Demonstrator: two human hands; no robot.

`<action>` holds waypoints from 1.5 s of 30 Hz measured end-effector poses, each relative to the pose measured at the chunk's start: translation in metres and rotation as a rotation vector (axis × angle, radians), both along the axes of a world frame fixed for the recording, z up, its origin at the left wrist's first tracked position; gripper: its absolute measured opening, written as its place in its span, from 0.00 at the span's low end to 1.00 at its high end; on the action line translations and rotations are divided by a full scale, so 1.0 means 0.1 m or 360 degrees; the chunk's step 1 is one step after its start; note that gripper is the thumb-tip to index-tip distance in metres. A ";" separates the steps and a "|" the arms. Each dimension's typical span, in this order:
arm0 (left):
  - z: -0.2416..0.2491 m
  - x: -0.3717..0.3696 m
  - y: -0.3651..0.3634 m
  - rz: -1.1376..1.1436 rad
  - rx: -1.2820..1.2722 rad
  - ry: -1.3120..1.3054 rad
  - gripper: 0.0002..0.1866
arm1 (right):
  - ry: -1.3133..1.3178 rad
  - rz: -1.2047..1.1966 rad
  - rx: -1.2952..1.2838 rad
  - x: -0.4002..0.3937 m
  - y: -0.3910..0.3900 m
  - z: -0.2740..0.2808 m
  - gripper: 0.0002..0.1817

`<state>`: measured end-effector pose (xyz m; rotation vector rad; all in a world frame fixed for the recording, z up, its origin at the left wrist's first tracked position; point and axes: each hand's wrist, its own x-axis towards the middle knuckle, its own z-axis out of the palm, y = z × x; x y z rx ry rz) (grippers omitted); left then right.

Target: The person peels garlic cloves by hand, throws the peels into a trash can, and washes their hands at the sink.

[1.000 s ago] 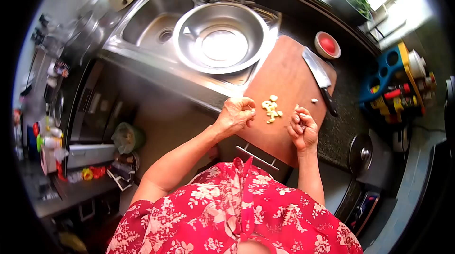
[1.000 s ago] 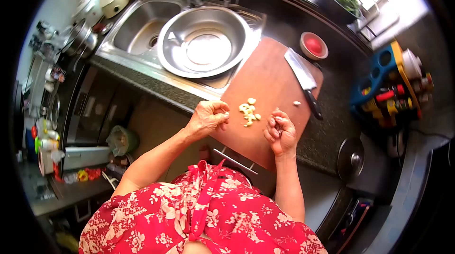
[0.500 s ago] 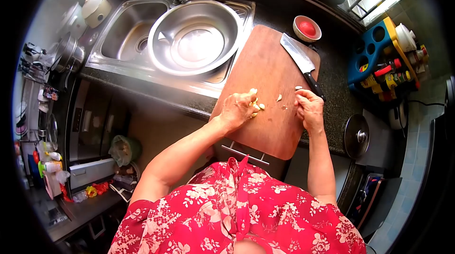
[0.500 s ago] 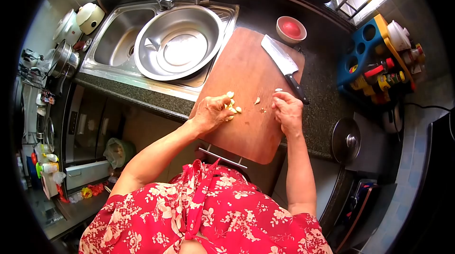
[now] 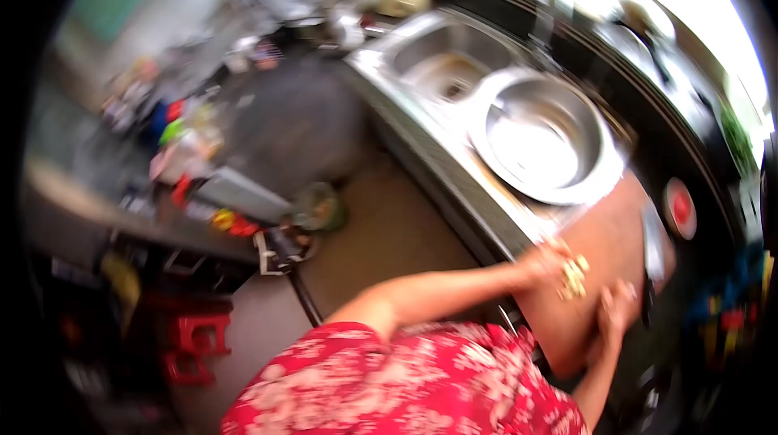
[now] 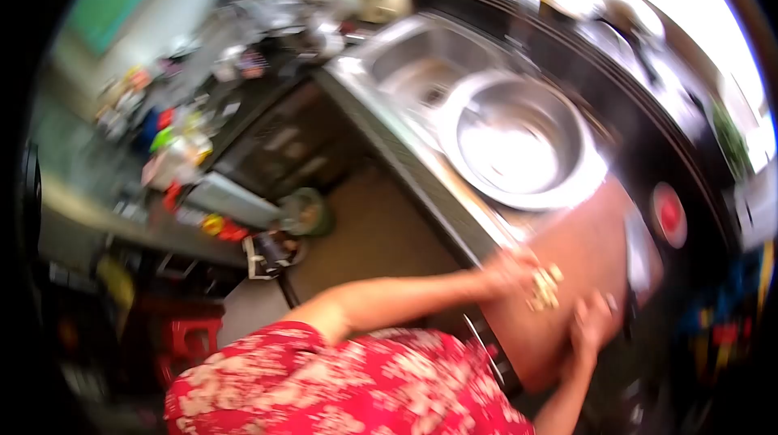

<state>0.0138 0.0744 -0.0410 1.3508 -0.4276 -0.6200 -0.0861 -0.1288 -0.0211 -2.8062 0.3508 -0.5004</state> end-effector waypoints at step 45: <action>0.76 -0.12 0.10 -0.0241 0.0680 -0.1305 0.05 | 0.0138 0.0095 0.2260 0.06 1.03 0.72 0.05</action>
